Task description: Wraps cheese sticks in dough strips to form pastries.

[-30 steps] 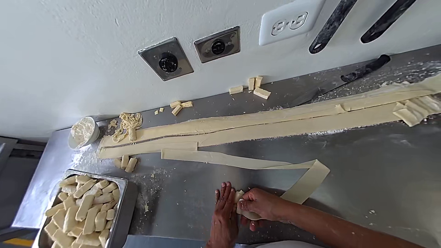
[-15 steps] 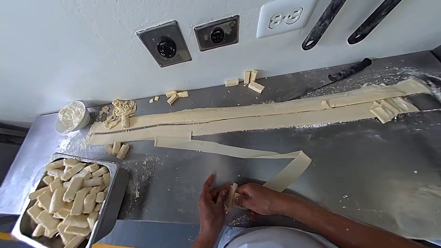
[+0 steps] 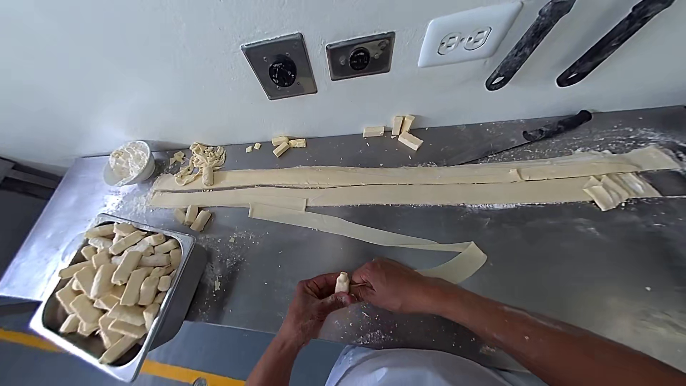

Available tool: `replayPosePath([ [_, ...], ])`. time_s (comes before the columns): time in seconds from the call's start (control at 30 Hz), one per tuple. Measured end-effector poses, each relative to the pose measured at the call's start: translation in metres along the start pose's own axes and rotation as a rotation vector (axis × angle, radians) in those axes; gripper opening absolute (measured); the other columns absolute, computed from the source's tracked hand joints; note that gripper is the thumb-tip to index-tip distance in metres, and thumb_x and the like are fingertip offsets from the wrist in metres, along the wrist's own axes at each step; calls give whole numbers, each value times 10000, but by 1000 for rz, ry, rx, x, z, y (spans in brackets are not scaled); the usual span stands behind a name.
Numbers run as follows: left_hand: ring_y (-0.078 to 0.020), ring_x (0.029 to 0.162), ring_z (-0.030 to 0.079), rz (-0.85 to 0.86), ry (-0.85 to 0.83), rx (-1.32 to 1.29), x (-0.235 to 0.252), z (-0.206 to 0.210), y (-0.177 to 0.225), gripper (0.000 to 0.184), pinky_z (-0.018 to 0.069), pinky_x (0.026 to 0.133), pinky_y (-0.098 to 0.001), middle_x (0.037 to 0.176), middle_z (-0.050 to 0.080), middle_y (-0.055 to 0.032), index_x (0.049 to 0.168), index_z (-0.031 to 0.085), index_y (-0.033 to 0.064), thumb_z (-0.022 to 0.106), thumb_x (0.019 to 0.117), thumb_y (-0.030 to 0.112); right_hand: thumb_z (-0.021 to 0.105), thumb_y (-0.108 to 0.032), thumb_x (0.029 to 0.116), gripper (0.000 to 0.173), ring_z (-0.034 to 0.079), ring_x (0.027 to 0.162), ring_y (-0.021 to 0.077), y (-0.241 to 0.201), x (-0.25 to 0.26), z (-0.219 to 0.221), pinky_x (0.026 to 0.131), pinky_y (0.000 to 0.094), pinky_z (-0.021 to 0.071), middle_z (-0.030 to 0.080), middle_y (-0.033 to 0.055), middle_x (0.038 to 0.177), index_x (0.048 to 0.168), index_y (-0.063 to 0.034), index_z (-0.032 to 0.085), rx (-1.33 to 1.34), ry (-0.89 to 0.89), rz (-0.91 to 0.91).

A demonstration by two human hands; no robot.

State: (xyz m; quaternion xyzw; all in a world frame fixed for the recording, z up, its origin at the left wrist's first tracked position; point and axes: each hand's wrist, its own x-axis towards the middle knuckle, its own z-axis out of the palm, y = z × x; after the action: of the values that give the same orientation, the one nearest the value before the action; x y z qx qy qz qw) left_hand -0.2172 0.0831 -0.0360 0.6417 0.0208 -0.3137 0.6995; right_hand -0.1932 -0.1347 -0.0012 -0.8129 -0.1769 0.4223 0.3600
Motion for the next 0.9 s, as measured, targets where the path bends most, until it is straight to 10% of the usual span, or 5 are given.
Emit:
replayPosePath([
  [0.17,-168,875,735,-24,252,-159,-8,-44,17,332,620,815,-331,993,736,-84,1252,557,-75,597,927,-14,526,-309,1086,337,401,534,32,-6,37,-19,528,212,364,461,-27,668,1036,-7,667,308,-21,5],
  [0.43,-115,775,703,78,487,-332,-34,-97,26,297,607,739,-269,911,706,-37,1277,548,-45,482,989,-11,536,-328,1076,309,476,562,11,-13,82,-37,549,191,423,536,-49,720,1053,-52,674,348,-23,-69],
  [0.6,-189,907,731,70,439,-482,-39,-86,39,287,611,866,-342,994,723,-87,1250,540,-44,332,1066,31,632,-327,1028,449,581,1191,399,-35,96,-27,1036,569,438,624,259,1236,1292,36,647,-186,-40,-7],
  [0.73,-148,778,714,48,412,-575,-32,-64,32,306,613,786,-310,895,712,-67,1260,565,-13,329,1072,35,720,-234,972,494,649,1056,363,-48,98,-17,934,527,526,663,218,1153,1372,26,594,-158,282,-153],
  [0.9,-116,762,706,79,254,-560,-30,-44,28,188,608,770,-283,844,701,-25,1158,528,30,392,1029,21,905,-249,762,1136,386,1474,342,-74,72,1,1197,478,345,391,229,1586,1629,-25,206,-191,164,-571],
])
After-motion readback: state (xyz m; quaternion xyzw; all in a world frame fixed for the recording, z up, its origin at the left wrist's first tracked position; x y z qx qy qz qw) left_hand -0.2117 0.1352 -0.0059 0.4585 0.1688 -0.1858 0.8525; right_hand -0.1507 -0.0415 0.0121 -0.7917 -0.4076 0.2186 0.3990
